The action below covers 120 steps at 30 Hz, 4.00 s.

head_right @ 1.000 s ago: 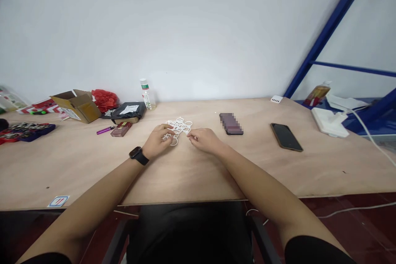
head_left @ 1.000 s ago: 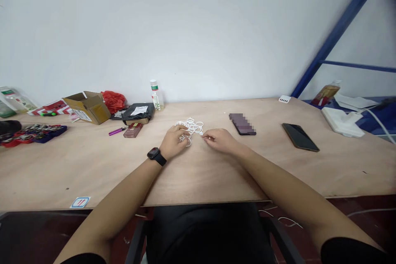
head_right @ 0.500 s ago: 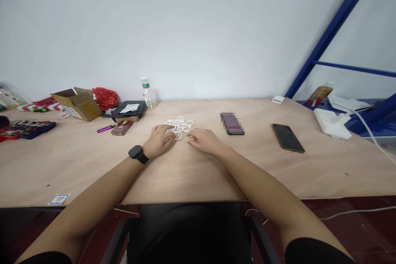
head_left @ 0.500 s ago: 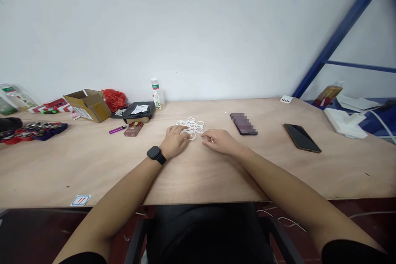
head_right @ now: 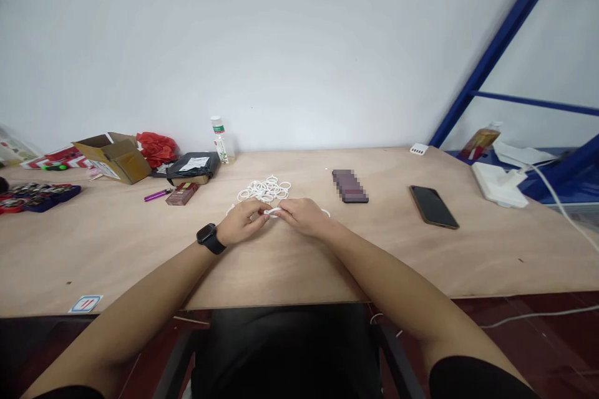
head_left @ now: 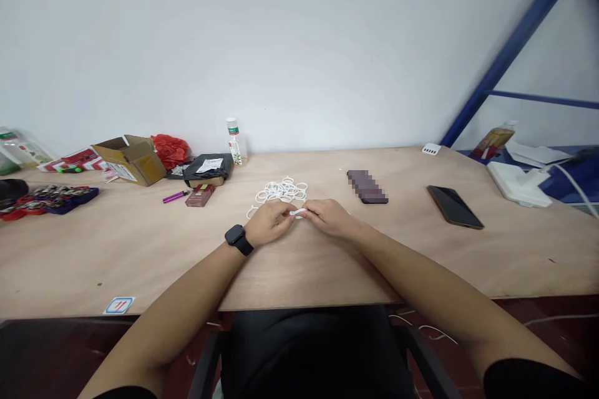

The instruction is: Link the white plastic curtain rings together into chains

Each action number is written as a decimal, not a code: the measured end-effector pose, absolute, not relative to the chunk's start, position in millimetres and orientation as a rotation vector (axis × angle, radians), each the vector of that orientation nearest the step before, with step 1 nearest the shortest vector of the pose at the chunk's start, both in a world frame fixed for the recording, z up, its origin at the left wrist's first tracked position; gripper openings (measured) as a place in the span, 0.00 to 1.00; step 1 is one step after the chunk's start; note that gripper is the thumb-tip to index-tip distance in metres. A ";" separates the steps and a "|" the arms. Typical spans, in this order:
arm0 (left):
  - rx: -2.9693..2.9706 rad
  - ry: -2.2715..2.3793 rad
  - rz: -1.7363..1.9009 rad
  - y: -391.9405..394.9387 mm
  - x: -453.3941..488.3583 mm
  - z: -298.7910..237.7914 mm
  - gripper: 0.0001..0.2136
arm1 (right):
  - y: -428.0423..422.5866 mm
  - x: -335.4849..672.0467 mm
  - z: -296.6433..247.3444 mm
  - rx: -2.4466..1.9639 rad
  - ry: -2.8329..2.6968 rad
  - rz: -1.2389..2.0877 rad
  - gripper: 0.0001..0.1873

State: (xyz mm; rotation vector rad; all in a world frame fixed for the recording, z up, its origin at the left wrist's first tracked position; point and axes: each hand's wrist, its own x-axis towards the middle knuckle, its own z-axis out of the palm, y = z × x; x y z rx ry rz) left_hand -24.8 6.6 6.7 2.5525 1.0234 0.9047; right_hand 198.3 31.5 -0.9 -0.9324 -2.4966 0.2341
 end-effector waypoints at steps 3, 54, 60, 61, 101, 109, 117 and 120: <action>2.529 1.021 0.893 6.9 -25.4 5.3 0.10 | 29.6 197.0 -0.2 -0.906 -2.493 0.288 0.20; 2.496 1.552 0.533 38.7 -58.0 -7.1 0.07 | 60.5 218.6 -4.3 -1.119 -2.521 0.161 0.10; 2.338 1.573 0.906 30.0 -42.9 -0.3 0.07 | 35.6 201.8 -0.7 -0.883 -2.365 0.221 0.18; 2.308 1.571 0.929 27.6 -39.5 0.3 0.07 | 31.0 197.9 -1.5 -0.848 -2.365 0.237 0.19; 2.357 1.434 0.628 9.5 -15.9 2.1 0.11 | 11.2 178.1 -4.4 -0.862 -2.483 0.116 0.06; 2.450 1.365 0.567 11.7 -15.9 -1.1 0.12 | 20.2 183.5 -2.6 -0.678 -2.583 0.162 0.06; 2.485 1.279 0.547 10.4 -16.7 0.5 0.14 | 27.1 186.6 -9.4 -0.644 -2.559 0.217 0.08; 2.508 1.259 0.515 8.5 -16.8 2.3 0.15 | 28.0 187.5 -12.6 -0.681 -2.550 0.227 0.08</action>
